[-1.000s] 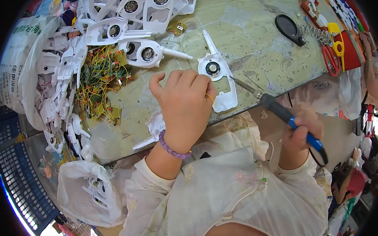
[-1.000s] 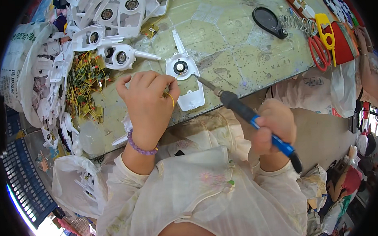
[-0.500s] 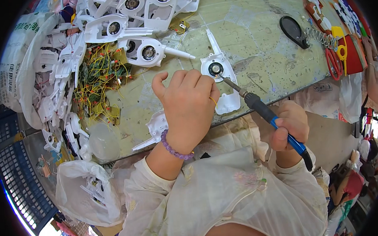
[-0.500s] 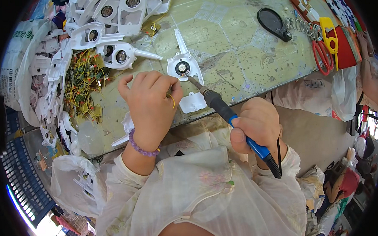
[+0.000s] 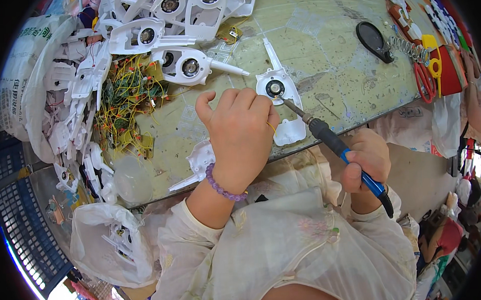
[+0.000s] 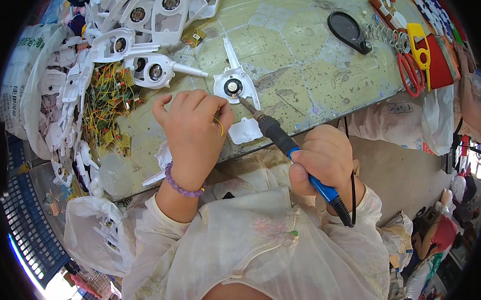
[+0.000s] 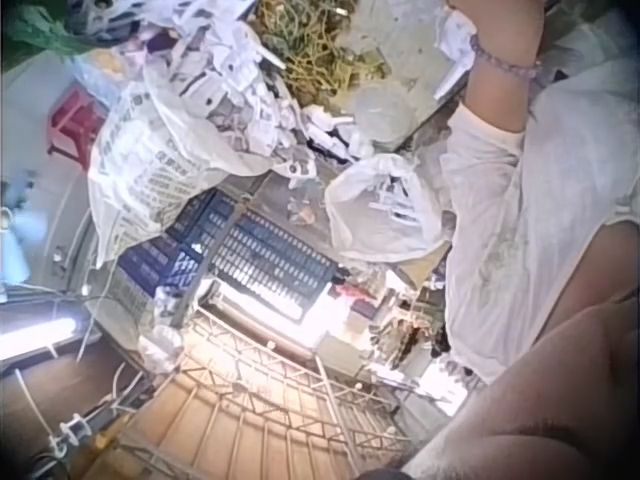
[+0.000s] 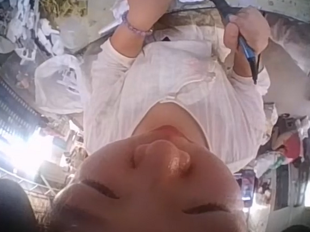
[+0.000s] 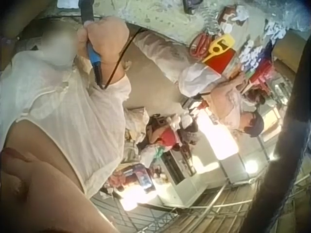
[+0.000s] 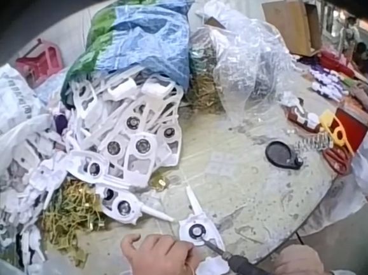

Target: Soldering wires onto small circuit boards and assembling them into plastic housings.

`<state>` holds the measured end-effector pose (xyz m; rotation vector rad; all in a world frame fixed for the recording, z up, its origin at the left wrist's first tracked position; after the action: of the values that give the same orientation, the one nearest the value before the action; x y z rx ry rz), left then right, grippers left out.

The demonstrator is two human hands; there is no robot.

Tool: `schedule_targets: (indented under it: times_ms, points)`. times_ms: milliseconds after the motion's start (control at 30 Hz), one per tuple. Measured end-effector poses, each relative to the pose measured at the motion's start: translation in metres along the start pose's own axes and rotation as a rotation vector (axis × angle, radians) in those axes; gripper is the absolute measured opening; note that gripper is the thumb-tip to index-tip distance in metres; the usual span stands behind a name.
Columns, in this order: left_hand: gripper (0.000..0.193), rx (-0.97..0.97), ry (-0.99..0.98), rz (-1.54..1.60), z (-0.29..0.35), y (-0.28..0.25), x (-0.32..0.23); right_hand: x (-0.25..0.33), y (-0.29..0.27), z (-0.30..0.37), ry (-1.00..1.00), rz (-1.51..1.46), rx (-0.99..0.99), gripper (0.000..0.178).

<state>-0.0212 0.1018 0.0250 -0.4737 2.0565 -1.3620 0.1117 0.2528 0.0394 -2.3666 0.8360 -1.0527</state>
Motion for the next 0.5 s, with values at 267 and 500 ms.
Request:
schedule_targets:
  times_ms: [267, 500]
  points:
    - [0.007, 0.027, -0.02, 0.003, 0.0, 0.001, 0.001, 0.004, 0.001, -0.004, -0.045, 0.056, 0.028, 0.015]
    - [0.006, 0.033, -0.027, 0.003, 0.0, 0.001, 0.0, 0.011, 0.0, -0.016, -0.093, 0.085, 0.088, 0.019]
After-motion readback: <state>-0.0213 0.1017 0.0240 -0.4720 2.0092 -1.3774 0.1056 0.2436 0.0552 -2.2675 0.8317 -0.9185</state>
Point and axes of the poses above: each hand's wrist, its own z-axis away from the middle knuckle, its own y-axis out of the palm, x = y × z, the point moved 4 cm from there along -z, towards the middle knuckle, and after that the axes turned 12 degrees about x, right-handed, at the moved point
